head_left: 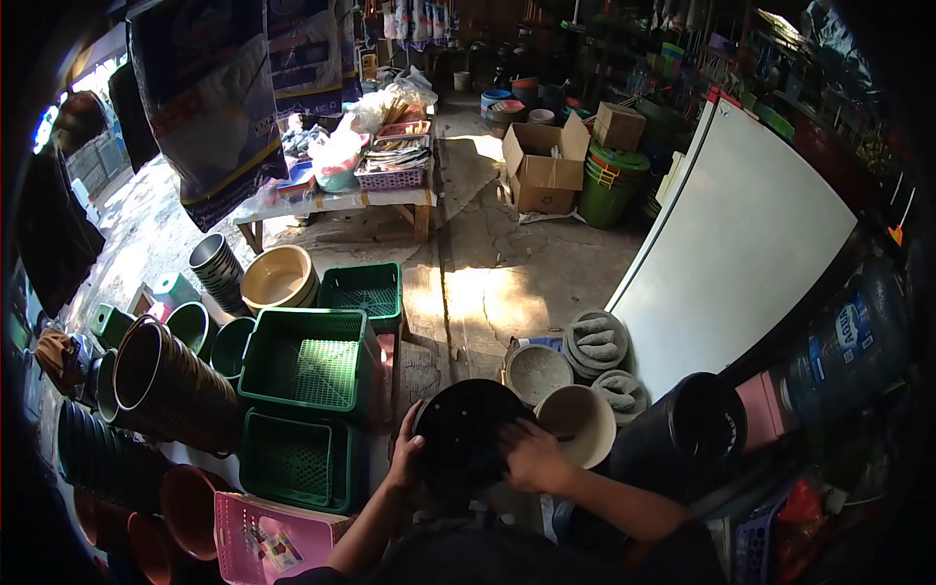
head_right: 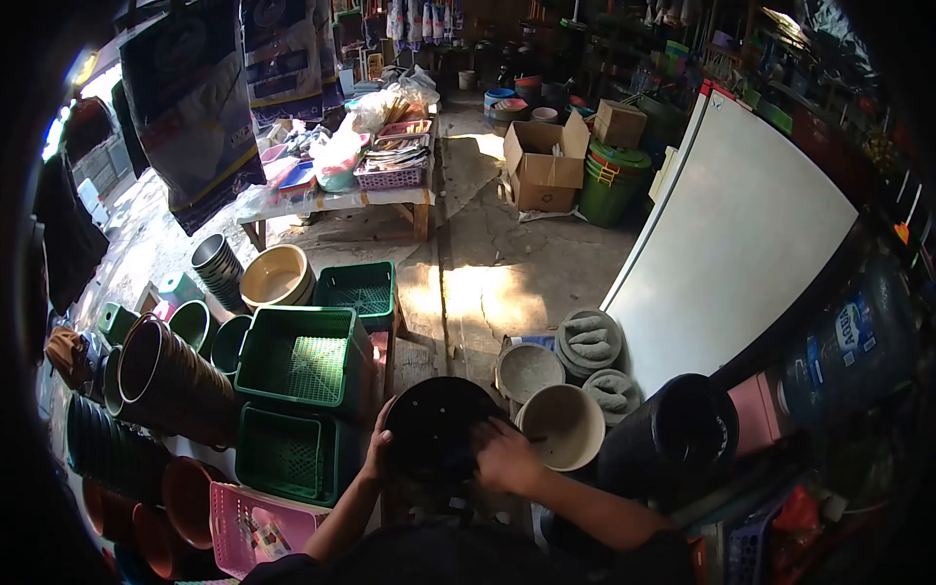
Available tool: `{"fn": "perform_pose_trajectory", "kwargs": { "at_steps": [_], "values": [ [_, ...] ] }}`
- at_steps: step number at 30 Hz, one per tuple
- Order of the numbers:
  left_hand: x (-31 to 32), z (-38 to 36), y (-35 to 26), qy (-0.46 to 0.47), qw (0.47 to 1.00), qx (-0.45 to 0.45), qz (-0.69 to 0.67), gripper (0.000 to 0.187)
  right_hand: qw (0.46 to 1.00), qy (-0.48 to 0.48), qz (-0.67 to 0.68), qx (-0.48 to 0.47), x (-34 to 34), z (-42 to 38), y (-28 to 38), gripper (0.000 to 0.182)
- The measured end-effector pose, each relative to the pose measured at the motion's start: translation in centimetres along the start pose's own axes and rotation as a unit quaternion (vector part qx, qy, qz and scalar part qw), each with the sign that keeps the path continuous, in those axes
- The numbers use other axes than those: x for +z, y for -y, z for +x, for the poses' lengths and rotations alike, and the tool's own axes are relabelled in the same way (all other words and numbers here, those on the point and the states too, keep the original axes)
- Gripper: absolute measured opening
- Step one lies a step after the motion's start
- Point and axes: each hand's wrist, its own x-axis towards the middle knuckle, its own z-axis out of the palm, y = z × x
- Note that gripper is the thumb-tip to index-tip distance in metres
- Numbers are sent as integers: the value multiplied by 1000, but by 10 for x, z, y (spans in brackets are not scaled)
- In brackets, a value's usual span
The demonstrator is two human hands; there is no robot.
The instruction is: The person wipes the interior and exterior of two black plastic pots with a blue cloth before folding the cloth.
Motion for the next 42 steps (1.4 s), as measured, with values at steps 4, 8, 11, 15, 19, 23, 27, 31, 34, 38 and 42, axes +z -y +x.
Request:
{"fn": "perform_pose_trajectory", "kwargs": {
  "at_steps": [4,8,11,15,19,23,27,31,34,38,42],
  "values": [
    [4,1,-1,40,997,-56,31,92,948,-91,-281,-121,-21,13,-46,49],
    [-3,1,-3,85,975,-178,-98,83,961,-201,-181,-52,-63,30,-54,57],
    [7,-5,-13,15,982,-125,-138,79,970,-229,-71,31,-71,28,-51,61],
    [7,-11,-12,-39,979,-132,-149,88,755,-83,602,248,-35,18,-42,44],
    [13,-13,-3,-79,978,-140,-136,87,693,-261,652,164,-4,22,-1,36],
    [7,-14,-1,-69,976,-177,-106,84,742,-369,539,153,44,12,-10,20],
    [24,-22,-45,-38,855,149,496,73,707,-335,577,236,48,0,-14,20],
    [61,-35,-62,274,637,137,708,54,672,-355,606,234,47,7,-9,27],
    [40,-26,-38,362,565,27,741,47,677,-378,601,194,37,20,-4,46],
    [32,-31,-32,260,689,72,672,30,674,-354,609,221,29,19,-11,46],
    [30,-19,-40,98,823,-7,559,32,822,-284,484,100,2,8,16,53]
  ]
}}
